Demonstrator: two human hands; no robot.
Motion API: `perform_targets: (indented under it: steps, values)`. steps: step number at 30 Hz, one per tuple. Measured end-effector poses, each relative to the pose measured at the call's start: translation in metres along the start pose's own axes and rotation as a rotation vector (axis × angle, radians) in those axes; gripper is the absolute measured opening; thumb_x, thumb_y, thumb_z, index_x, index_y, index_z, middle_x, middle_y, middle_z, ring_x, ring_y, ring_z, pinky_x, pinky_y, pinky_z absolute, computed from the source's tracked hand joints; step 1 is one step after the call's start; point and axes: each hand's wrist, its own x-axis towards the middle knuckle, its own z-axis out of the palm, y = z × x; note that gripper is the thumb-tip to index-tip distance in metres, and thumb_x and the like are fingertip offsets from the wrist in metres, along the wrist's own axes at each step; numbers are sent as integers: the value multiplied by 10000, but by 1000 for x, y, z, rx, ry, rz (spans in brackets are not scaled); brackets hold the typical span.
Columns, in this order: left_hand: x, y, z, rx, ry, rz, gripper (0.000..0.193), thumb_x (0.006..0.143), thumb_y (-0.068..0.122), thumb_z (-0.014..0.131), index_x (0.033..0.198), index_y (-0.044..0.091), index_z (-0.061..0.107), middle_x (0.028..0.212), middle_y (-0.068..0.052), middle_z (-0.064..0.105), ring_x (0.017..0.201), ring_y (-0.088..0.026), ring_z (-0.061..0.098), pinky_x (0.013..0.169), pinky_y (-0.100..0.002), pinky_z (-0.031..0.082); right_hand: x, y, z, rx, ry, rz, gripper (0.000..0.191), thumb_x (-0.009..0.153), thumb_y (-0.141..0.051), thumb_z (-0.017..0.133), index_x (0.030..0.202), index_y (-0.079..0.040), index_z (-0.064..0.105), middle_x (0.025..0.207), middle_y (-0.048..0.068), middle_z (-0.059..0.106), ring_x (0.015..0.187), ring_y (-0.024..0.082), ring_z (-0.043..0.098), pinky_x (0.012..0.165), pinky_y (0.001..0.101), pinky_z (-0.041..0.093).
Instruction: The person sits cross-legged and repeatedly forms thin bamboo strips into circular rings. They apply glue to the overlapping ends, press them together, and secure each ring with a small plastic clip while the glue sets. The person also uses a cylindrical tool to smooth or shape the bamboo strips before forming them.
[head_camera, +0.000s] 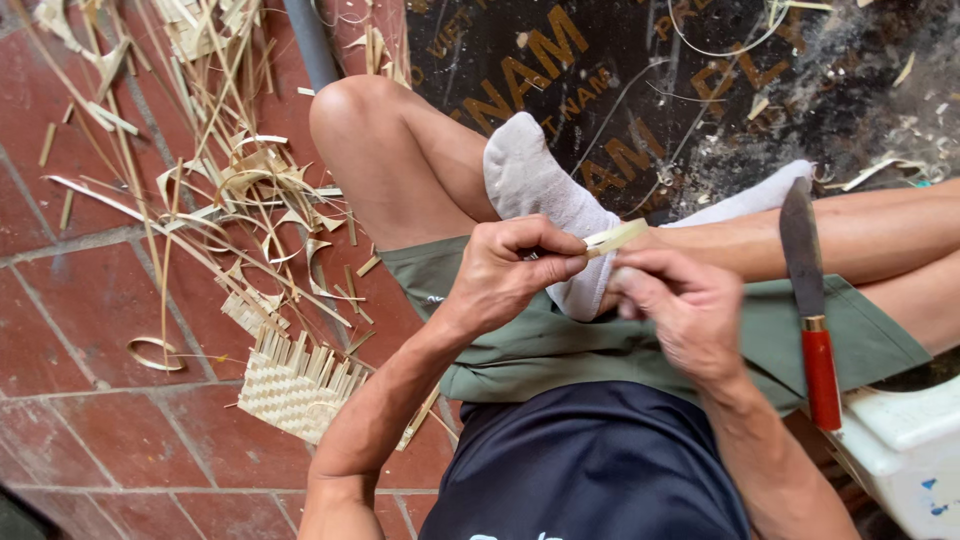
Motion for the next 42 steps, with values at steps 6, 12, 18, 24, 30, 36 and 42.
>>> perform_targets:
  steps: [6, 12, 18, 24, 30, 36, 42]
  values:
    - [-14, 9, 23, 232, 99, 143, 86, 857, 3, 806, 929, -10, 761, 823, -70, 711, 771, -147, 684, 715, -269, 535, 4, 45, 3, 343, -25, 48, 141, 993, -48, 740, 901, 41, 678, 790, 56, 672, 636, 86, 582, 572, 218, 477]
    - [-15, 8, 45, 249, 220, 606, 155, 898, -39, 784, 1002, 15, 683, 927, -83, 708, 904, -185, 707, 1026, -372, 557, 20, 16, -15, 236, -227, -6, 102, 918, -66, 717, 892, 32, 706, 818, 54, 725, 694, 83, 653, 601, 255, 551]
    - [-20, 1, 46, 260, 235, 343, 166, 873, -13, 793, 1003, 22, 695, 994, -72, 683, 942, -181, 659, 889, -294, 531, 59, -3, -30, -125, -611, -244, 172, 912, -126, 751, 847, 26, 705, 778, 37, 713, 717, 70, 621, 638, 259, 500]
    - [-27, 4, 52, 256, 225, 137, 346, 850, 29, 804, 1177, 25, 690, 930, -38, 705, 848, -109, 647, 795, -259, 532, 72, -12, -34, -221, -848, -248, 177, 904, -147, 734, 820, 6, 703, 739, 46, 704, 658, 74, 629, 577, 274, 487]
    - [-26, 8, 60, 307, 313, 148, 340, 864, 35, 792, 1184, 4, 683, 893, -30, 675, 792, -100, 660, 722, -248, 543, 80, -28, -31, -345, -858, -177, 150, 874, -155, 729, 819, -14, 728, 696, 44, 711, 640, 81, 634, 569, 274, 506]
    - [-20, -1, 59, 261, 407, 215, 297, 862, -8, 773, 1150, -12, 698, 881, -46, 654, 808, -121, 650, 752, -257, 534, 43, -50, -10, -602, -357, -275, 166, 831, -179, 779, 820, -22, 729, 687, 87, 711, 570, 135, 683, 502, 314, 517]
    - [-15, -5, 62, 301, 358, 298, 274, 816, -44, 734, 1085, 4, 714, 873, -59, 662, 821, -148, 633, 770, -278, 526, 17, -59, 7, -854, -144, -525, 210, 903, -143, 752, 767, -11, 662, 665, 130, 638, 580, 271, 645, 544, 388, 492]
